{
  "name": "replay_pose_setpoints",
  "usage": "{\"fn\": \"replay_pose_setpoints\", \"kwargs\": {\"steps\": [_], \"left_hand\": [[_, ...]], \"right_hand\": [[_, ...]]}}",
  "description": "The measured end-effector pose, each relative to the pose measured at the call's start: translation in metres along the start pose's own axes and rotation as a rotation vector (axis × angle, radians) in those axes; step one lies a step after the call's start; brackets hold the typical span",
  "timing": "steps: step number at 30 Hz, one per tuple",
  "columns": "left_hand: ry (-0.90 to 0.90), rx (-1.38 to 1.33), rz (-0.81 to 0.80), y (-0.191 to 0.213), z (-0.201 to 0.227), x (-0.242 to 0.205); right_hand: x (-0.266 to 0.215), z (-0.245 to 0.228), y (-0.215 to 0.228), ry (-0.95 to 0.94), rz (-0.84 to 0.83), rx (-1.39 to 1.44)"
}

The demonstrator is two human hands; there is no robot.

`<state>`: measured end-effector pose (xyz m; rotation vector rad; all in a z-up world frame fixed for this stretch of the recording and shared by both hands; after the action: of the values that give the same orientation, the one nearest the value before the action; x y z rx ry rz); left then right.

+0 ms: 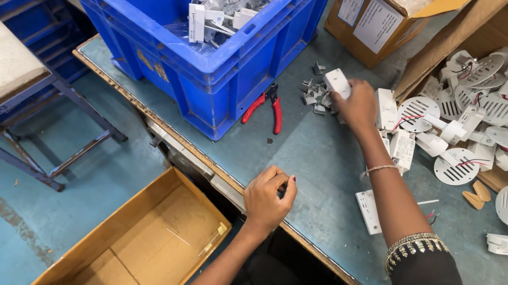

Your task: The person uses pliers to strip wires on small white electrical components, then uses a screwdriver to tighten screws on the components. They also insert white plastic rods into the components and trim them with pliers. The work is performed at a cluttered table with bins and boxes of parts.

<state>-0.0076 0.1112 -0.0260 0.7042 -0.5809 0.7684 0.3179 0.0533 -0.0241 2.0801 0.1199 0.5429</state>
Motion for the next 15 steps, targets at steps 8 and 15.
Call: {"fn": "replay_pose_setpoints", "kwargs": {"steps": [8, 15], "left_hand": [[0.001, 0.065, -0.062, -0.003, 0.001, 0.001], [0.189, -0.304, -0.063, -0.006, 0.009, -0.01]], "right_hand": [[-0.008, 0.039, 0.044, -0.23, -0.12, 0.732], [-0.026, 0.053, 0.079, -0.494, -0.308, 1.256]]}}
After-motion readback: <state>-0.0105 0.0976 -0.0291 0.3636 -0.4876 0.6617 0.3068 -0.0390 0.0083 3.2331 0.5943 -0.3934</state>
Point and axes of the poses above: each hand's wrist, its own x-axis towards the middle knuckle, its own y-axis out of the back of the hand, z = x × y, the point moved 2 cm from there along x, towards the middle knuckle, and after that the axes turned 14 degrees about -y, right-handed, at the moved point
